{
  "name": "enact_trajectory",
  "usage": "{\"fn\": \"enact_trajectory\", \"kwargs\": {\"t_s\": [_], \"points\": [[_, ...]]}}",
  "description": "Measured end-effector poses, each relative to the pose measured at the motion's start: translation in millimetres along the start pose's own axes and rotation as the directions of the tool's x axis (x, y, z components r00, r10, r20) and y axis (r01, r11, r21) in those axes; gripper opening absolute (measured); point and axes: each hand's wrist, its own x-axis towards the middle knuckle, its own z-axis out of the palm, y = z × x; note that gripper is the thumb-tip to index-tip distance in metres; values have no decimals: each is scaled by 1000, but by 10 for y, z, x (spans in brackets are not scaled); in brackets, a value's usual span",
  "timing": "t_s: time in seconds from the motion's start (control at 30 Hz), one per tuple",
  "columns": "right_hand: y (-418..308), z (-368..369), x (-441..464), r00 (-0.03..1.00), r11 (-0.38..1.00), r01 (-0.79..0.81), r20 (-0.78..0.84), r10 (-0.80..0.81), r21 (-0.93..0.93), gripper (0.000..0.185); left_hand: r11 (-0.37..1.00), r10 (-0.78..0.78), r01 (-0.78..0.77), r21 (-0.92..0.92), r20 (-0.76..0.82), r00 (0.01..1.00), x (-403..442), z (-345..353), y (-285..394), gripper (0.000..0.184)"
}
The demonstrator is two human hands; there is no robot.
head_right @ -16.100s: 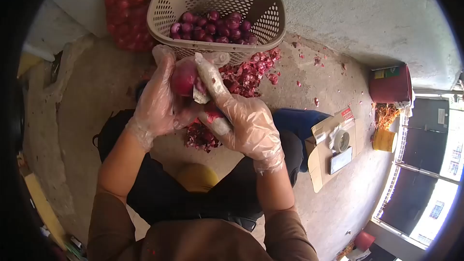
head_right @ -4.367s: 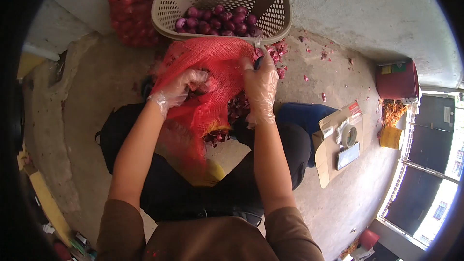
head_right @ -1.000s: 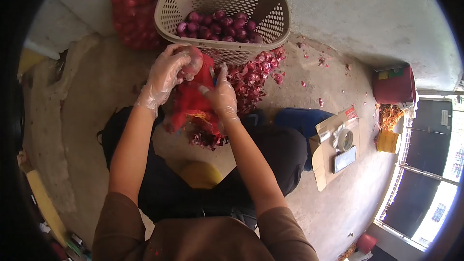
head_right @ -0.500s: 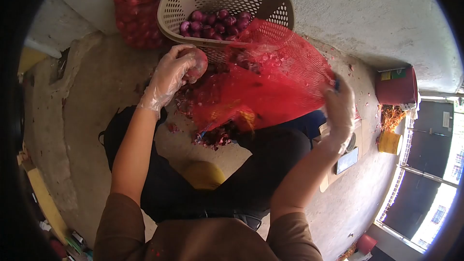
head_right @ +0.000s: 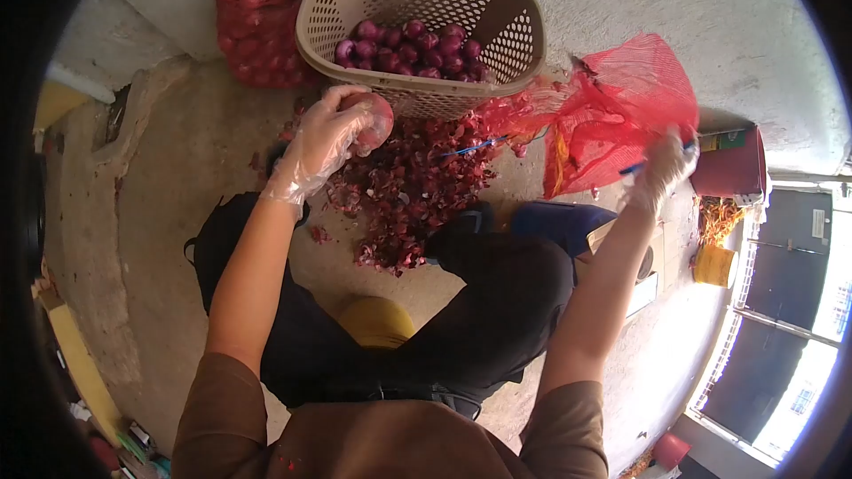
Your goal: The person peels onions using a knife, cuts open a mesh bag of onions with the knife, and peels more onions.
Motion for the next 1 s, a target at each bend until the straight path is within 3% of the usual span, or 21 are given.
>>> {"fn": "enact_trajectory", "kwargs": {"t_s": [0.13, 0.2, 0.3, 0.4, 0.43, 0.47, 0.53, 0.6, 0.67, 0.8, 0.93, 1.0], "points": [[590, 286, -13, 974, 996, -89, 207, 93, -29, 33, 999, -48, 48, -11, 10, 999, -38, 34, 62, 41], [753, 404, -125, 950, 986, -157, 265, 167, -61, 23, 998, -69, 69, 0, 38, 997, -49, 53, 85, 41], [929, 559, -210, 949, 972, -203, 222, 226, -122, 36, 998, -64, 65, -12, 32, 997, -35, 68, 68, 41], [1110, 659, -343, 923, 976, -216, 318, 214, -30, 54, 998, -68, 68, 15, -12, 998, -20, 50, 0, 41], [1087, 680, -428, 889, 964, -254, 373, 266, -82, 70, 997, -67, 67, 38, -2, 998, -18, 47, 11, 41], [1237, 661, -410, 860, 936, -238, 392, 326, -258, 79, 996, -63, 62, 58, 10, 998, -13, 57, 29, 41], [1218, 664, -501, 829, 787, -189, 334, 449, -588, 84, 994, -105, 105, -2, -5, 994, -54, 124, 85, 41], [1741, 555, -307, 867, 821, -63, 376, 326, -568, 79, 984, -135, 136, -115, 17, 991, -63, 101, 58, 40], [933, 662, -527, 782, 838, -225, 422, 460, -497, 75, 947, -146, 165, -275, 89, 985, -30, -11, -80, 39], [21, 835, -942, 680, 917, -237, 619, 393, -322, 64, 850, -130, 207, -485, 188, 974, -14, 29, -99, 40], [-564, 1052, -1518, 396, 834, -232, 734, 552, -501, 54, 787, -38, 161, -595, 214, 976, -56, 111, -61, 44], [-685, 1086, -1763, 329, 862, -92, 802, 498, -498, 58, 790, -29, 154, -593, 216, 976, -67, 138, -93, 43]]}}
